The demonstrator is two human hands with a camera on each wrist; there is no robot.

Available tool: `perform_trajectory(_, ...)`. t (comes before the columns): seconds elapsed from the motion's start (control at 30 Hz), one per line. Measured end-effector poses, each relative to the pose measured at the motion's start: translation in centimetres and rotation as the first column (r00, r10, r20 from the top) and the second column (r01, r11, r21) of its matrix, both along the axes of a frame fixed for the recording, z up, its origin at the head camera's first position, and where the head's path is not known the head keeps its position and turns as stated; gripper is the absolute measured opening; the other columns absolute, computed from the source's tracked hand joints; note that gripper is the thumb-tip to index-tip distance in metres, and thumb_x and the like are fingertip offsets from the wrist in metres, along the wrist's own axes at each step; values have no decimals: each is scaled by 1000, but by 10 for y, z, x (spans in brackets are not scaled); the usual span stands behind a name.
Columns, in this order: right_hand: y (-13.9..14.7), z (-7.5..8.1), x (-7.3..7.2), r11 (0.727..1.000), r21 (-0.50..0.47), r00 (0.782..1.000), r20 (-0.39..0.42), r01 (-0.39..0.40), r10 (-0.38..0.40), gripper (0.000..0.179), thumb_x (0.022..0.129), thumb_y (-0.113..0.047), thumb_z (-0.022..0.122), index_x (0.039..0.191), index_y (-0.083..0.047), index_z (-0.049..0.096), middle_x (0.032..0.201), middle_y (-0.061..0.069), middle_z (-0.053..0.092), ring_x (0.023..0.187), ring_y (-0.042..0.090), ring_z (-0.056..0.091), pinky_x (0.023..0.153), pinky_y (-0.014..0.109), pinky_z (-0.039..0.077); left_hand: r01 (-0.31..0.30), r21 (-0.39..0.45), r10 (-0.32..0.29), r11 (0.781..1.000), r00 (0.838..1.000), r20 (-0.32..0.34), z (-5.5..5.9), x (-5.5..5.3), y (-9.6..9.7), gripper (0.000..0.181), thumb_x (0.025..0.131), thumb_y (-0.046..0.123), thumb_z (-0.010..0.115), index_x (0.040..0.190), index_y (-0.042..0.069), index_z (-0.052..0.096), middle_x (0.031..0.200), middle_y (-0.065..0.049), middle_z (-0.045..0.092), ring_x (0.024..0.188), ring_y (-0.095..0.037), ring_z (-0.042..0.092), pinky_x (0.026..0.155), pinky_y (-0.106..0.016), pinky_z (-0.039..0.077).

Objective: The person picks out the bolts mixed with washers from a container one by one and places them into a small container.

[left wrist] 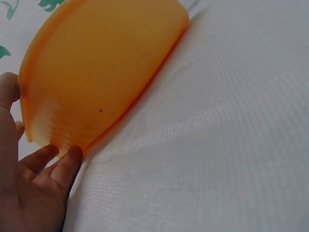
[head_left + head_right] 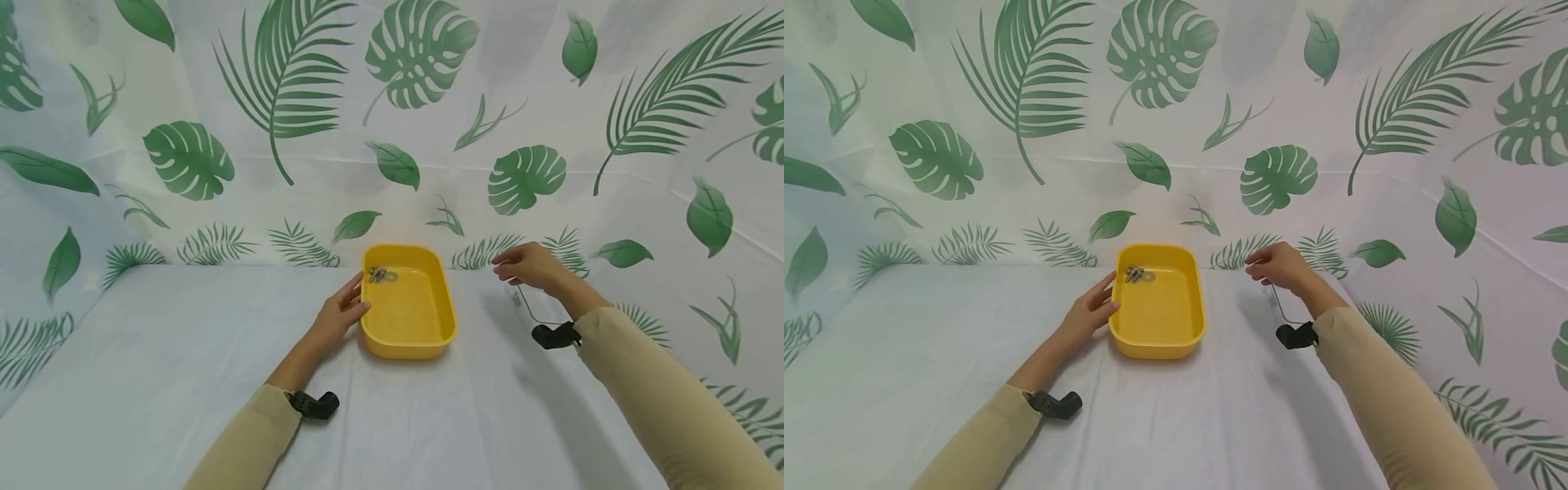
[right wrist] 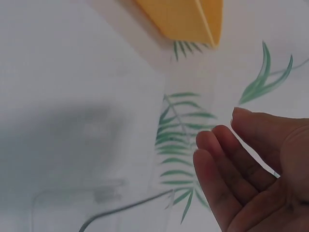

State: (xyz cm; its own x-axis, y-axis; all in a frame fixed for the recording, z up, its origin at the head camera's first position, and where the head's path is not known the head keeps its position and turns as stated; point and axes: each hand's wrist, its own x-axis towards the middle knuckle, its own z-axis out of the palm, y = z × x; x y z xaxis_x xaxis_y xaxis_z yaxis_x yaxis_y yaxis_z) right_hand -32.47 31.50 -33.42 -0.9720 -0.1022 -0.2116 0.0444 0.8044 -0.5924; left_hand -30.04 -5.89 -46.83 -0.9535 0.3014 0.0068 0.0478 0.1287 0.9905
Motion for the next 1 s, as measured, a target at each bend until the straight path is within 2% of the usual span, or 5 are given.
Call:
perform_trajectory(0.27,-36,2,-6,997,-47,998,4,-64,64,40,99,-24,65,133,-2,63,125,21,68,102,25,68,98,41,60,6,2,-6,1000,1000,-2,0,1,-1,68,102,22,59,161,32,27,164,-14,36,148,-34,42,114,-48,46)
perform_trajectory(0.5,-64,3,-12,992,-105,996,59,-65,71,44,99,-27,66,136,-4,60,130,20,66,105,26,70,99,39,59,6,10,-6,1000,1000,-7,0,2,-1,68,102,21,59,161,29,27,163,-13,37,147,-34,43,114,-48,46)
perform_trajectory(0.73,-93,-12,-24,967,-250,990,118,-39,70,49,100,-18,63,144,1,52,141,25,58,124,37,63,106,43,54,4,17,-4,1000,1000,-5,0,1,-2,67,102,22,59,161,30,28,163,-13,37,147,-33,43,114,-48,46)
perform_trajectory(1.0,-123,-27,-31,930,-367,983,164,-18,83,49,101,-16,62,144,3,51,144,24,55,131,39,59,108,42,52,-11,9,11,1000,1000,-2,-1,1,0,66,102,23,60,160,34,30,163,-13,38,147,-34,44,113,-48,47)
